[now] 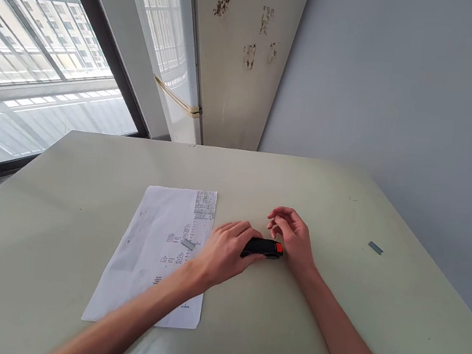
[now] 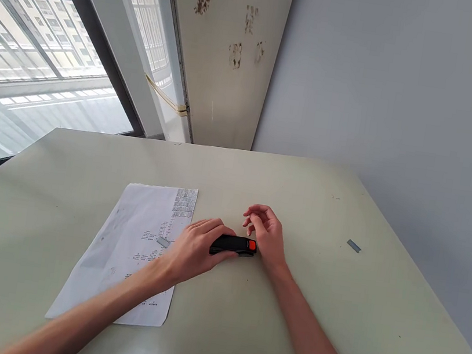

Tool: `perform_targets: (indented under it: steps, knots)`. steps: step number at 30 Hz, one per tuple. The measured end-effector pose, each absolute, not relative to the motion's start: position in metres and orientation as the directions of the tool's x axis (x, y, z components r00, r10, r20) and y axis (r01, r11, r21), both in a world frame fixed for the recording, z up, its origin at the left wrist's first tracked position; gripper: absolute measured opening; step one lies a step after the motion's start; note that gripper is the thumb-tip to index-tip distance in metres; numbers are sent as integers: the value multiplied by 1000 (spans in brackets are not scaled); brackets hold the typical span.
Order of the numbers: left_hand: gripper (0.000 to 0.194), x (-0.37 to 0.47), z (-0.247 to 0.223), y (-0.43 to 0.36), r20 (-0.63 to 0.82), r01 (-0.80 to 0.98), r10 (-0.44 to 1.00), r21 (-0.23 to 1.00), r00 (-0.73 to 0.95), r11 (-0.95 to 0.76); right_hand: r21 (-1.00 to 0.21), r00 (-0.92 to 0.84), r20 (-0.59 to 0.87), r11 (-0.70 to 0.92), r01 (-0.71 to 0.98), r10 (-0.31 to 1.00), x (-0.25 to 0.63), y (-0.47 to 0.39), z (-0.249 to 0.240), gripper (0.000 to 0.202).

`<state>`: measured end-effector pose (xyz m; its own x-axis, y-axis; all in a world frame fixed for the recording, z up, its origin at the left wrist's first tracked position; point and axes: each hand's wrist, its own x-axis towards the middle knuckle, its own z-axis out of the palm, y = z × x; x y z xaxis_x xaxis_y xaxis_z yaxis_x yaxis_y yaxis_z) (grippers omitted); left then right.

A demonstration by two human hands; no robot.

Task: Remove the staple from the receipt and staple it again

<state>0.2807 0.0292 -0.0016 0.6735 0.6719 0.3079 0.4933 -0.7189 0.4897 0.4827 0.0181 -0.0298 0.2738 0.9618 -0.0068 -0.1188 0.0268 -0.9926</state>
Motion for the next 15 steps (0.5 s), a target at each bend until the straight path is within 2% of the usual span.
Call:
perform_targets:
  steps: [6, 15]
  knots:
    - [46, 248, -3, 30, 322, 495, 727, 562, 606, -662, -999, 203, 36, 37, 0, 979, 481, 20, -37, 18]
    - [28, 208, -11, 24, 338, 503, 741, 566, 581, -653, -997, 169, -1, -14, 74, 986, 479, 14, -35, 29]
